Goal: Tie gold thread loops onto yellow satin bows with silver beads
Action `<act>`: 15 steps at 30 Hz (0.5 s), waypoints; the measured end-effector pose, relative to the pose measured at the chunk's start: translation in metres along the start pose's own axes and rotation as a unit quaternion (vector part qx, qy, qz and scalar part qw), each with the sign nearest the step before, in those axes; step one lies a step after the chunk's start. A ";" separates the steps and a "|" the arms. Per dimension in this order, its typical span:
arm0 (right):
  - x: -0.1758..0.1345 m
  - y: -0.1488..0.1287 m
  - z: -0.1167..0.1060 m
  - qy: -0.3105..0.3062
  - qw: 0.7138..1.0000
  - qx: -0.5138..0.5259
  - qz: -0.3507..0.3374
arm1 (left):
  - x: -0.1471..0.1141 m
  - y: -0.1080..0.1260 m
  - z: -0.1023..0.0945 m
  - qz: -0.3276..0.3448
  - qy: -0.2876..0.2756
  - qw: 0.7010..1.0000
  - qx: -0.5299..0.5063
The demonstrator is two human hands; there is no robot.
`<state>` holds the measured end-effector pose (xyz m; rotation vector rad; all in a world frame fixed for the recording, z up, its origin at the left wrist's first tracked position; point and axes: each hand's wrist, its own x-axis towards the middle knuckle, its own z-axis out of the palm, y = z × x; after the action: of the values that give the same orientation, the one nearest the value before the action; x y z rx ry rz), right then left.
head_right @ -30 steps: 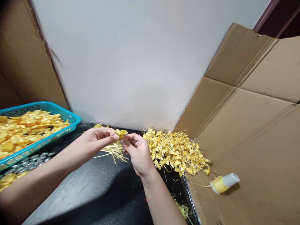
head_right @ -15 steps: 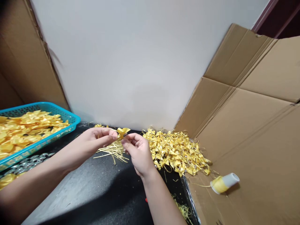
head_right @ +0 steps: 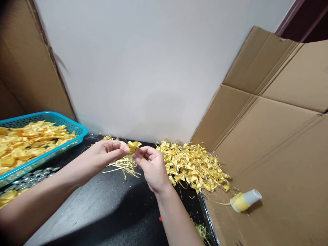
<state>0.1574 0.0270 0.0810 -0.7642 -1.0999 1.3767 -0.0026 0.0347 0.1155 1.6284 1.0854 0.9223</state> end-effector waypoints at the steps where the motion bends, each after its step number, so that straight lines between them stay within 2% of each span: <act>1: 0.000 0.000 0.000 -0.001 1.000 0.007 0.002 | 0.000 0.000 0.000 0.002 -0.002 1.000 -0.003; 10: 0.000 -0.001 0.004 0.012 0.998 0.057 0.028 | 0.002 -0.003 0.003 0.009 -0.027 0.999 -0.018; 15: 0.001 0.000 0.003 0.009 0.998 0.053 0.020 | 0.001 -0.001 0.002 0.013 -0.015 1.000 -0.011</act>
<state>0.1551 0.0272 0.0822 -0.7240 -0.9937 1.4480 -0.0007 0.0350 0.1137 1.6376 1.0326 0.9219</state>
